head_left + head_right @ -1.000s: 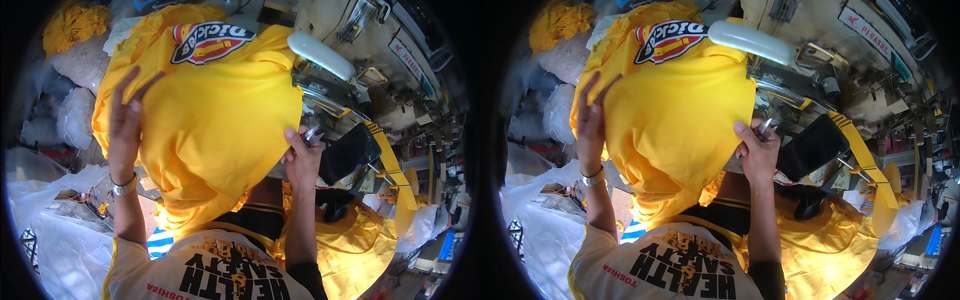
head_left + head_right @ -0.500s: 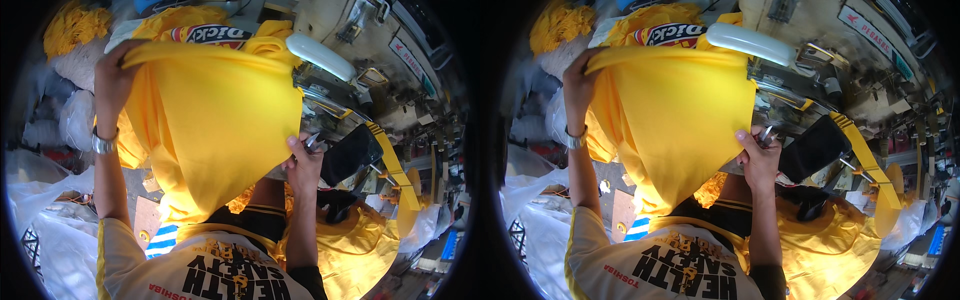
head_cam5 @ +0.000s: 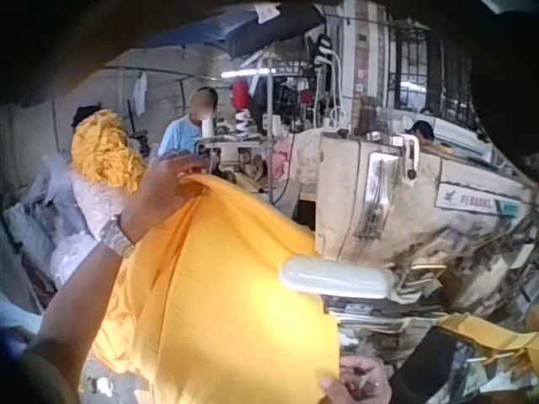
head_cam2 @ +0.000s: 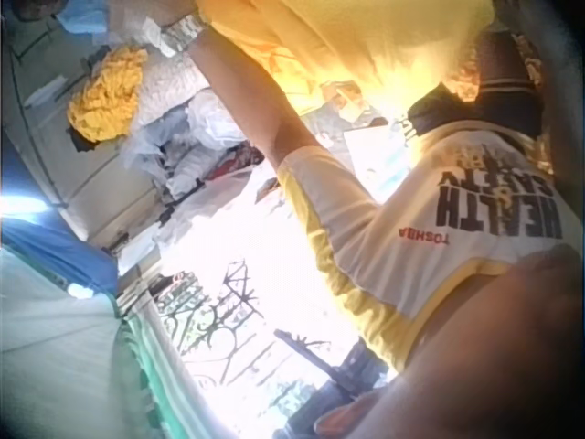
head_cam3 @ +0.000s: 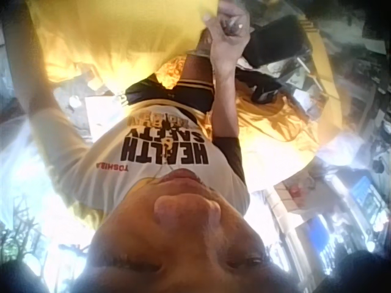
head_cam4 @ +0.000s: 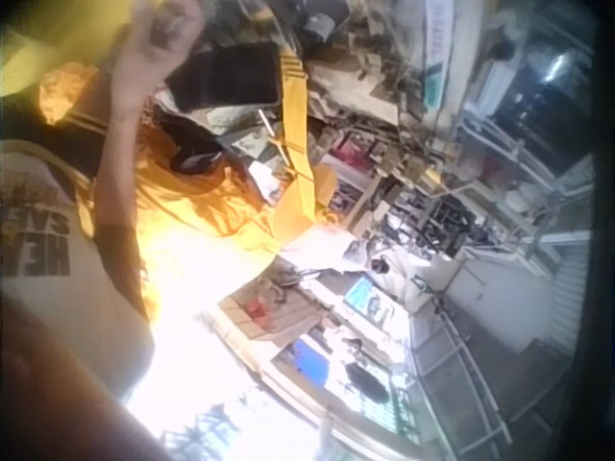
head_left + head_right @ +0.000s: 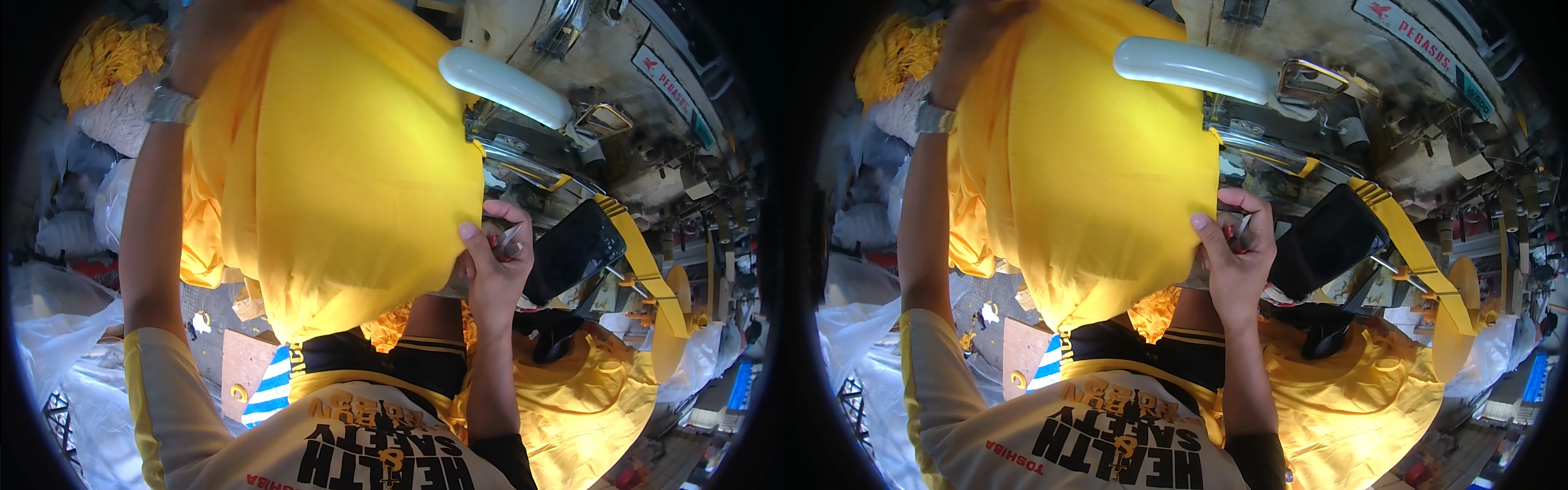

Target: The person prepares and assembles yellow textile garment components using a industrial sewing machine, handling fabric panels and small textile pieces by hand and with snips.

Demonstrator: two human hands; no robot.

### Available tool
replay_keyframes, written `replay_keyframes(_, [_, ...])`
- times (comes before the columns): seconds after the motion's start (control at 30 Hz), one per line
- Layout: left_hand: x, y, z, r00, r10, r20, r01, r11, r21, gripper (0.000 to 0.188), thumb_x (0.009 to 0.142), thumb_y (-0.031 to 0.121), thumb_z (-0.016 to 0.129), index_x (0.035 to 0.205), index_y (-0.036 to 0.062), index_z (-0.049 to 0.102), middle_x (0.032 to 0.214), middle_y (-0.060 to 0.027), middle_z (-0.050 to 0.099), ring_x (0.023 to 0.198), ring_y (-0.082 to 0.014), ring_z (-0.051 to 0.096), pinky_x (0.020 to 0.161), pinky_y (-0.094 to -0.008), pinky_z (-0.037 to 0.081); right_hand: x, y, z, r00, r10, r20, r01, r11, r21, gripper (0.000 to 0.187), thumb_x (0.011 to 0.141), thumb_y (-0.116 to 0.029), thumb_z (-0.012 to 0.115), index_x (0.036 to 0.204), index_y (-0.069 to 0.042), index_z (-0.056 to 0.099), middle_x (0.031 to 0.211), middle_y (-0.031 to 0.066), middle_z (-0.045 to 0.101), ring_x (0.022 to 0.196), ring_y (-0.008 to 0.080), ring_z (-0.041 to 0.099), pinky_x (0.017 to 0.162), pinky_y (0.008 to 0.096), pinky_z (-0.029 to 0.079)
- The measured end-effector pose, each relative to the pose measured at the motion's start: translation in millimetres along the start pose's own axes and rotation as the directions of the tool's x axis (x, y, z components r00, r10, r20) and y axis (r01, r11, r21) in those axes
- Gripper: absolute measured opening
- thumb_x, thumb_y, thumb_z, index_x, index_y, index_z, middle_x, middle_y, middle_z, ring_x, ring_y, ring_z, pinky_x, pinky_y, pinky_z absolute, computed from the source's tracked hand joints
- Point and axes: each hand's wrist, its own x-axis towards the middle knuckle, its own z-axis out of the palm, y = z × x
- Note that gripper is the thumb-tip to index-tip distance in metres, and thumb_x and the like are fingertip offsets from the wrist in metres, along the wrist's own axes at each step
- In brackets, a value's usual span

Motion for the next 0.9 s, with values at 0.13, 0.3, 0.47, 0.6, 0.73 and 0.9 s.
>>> replay_keyframes(0.13, [-55,65,41,0.997,0.062,0.051,-0.047,0.967,-0.25,0.041,0.078,0.017,0.076,0.116,0.0102,0.063,0.118,-0.0097,0.064,0.111,-0.0282,0.059,0.096,-0.0367,0.045,1,2,-2,1.0,-0.006,-0.022,0.004,0.997,-0.082,0.029,0.086,-0.001,0.07,0.111,-0.003,0.053,0.071,-0.0027,0.057,0.053,-0.0003,0.043,0.047,0.0168,0.032])
replay_keyframes(0.3, [-142,188,17,0.934,0.216,0.285,-0.021,0.829,-0.559,0.039,0.074,0.019,0.076,0.11,0.0157,0.062,0.137,-0.0086,0.051,0.126,-0.0308,0.05,0.109,-0.0551,0.025,9,3,9,0.994,-0.11,0.03,0.112,0.99,-0.085,0.027,0.087,0.001,0.068,0.11,-0.002,0.053,0.074,-0.0026,0.059,0.054,-0.0007,0.043,0.048,0.0166,0.034])
replay_keyframes(0.47, [-133,183,29,0.939,0.184,0.289,-0.059,0.918,-0.393,0.031,0.075,0.005,0.064,0.105,0.0152,0.062,0.133,-0.0048,0.054,0.131,-0.0274,0.047,0.11,-0.0547,0.022,14,0,9,0.997,-0.073,0.011,0.074,0.995,-0.06,0.024,0.087,0.0,0.067,0.107,-0.004,0.054,0.074,-0.0024,0.058,0.054,-0.0006,0.045,0.046,0.015,0.033])
replay_keyframes(0.6, [-112,171,27,0.95,0.179,0.255,-0.057,0.905,-0.421,0.031,0.073,-0.002,0.061,0.1,0.013,0.064,0.121,-0.0008,0.061,0.129,-0.0243,0.048,0.11,-0.0551,0.022,22,-2,17,0.993,-0.114,-0.025,0.111,0.989,-0.102,0.019,0.089,-0.002,0.066,0.106,-0.002,0.058,0.076,-0.0008,0.061,0.054,0.003,0.05,0.049,0.0177,0.04])
replay_keyframes(0.73, [-94,164,33,0.928,0.215,0.305,-0.072,0.905,-0.419,0.031,0.071,-0.004,0.062,0.097,0.0119,0.067,0.109,0.0005,0.065,0.126,-0.0236,0.051,0.11,-0.0549,0.023,31,9,14,0.956,-0.292,0.024,0.281,0.891,-0.355,0.023,0.09,-0.002,0.065,0.112,0.001,0.063,0.083,0.006,0.068,0.064,0.0091,0.063,0.058,0.0222,0.049])
replay_keyframes(0.9, [-77,154,47,0.931,0.217,0.292,-0.066,0.89,-0.452,0.023,0.071,-0.002,0.065,0.089,0.0114,0.07,0.101,0.0002,0.066,0.119,-0.0225,0.055,0.104,-0.0525,0.029,32,10,9,0.866,-0.465,0.186,0.473,0.639,-0.606,0.032,0.088,-0.002,0.066,0.119,0.0,0.062,0.086,0.0177,0.07,0.073,0.0168,0.071,0.063,0.0269,0.053])
